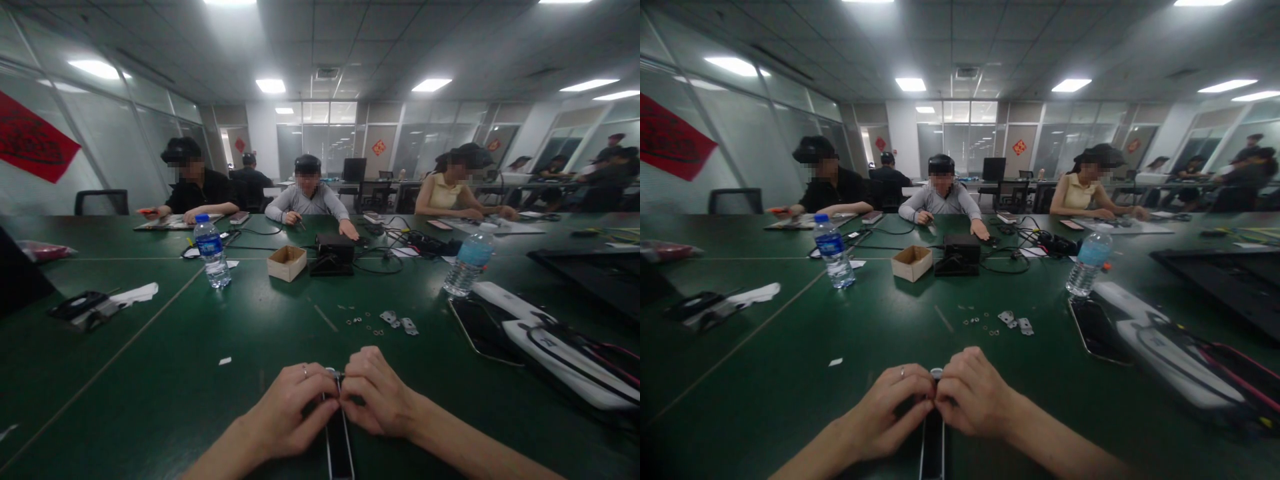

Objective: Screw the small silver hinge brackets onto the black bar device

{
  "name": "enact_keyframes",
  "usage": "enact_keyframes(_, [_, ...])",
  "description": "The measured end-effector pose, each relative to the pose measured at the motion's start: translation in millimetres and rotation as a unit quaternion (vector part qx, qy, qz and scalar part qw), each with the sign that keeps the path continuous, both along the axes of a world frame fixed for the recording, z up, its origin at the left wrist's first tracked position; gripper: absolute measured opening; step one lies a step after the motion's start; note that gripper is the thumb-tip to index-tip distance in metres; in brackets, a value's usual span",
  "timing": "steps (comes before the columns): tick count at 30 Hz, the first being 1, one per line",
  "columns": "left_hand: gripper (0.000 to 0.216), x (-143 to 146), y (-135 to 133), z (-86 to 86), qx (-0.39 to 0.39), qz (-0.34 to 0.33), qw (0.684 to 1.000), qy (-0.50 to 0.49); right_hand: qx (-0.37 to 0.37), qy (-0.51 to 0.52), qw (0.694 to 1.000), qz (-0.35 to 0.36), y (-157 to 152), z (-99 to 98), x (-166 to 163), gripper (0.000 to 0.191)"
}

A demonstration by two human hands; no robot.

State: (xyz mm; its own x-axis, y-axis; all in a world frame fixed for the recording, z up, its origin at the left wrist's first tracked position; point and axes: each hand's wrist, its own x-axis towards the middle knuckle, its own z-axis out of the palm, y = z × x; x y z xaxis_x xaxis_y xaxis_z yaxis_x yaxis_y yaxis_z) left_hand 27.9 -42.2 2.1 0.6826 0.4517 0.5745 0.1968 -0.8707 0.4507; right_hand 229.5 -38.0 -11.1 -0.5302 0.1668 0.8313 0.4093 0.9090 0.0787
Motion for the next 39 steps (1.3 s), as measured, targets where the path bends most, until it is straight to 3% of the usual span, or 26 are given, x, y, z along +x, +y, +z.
enact_keyframes(8, [0.008,-0.9,4.7,-0.3,-0.052,-0.013,0.998,-0.02,-0.049,-0.009,0.999,-0.011,2.9,-3.5,1.9,0.009])
enact_keyframes(15, [0.009,-14.3,19.3,-3.0,-0.043,0.061,0.996,0.044,-0.092,0.005,0.994,-0.06,10.7,-6.1,10.4,0.003])
enact_keyframes(21, [0.012,-31.1,33.0,4.8,-0.037,0.102,0.982,0.154,-0.252,-0.118,0.952,-0.126,22.3,-3.8,26.3,0.007])
enact_keyframes(24, [0.012,-32.3,34.3,3.7,-0.058,0.11,0.977,0.175,-0.299,-0.159,0.933,-0.124,23.3,-1.6,26.1,0.008])
enact_keyframes(39, [0.011,-28.3,32.9,-4.0,-0.096,0.116,0.969,0.197,-0.271,-0.181,0.943,-0.072,22.8,-3.6,23.3,0.002])
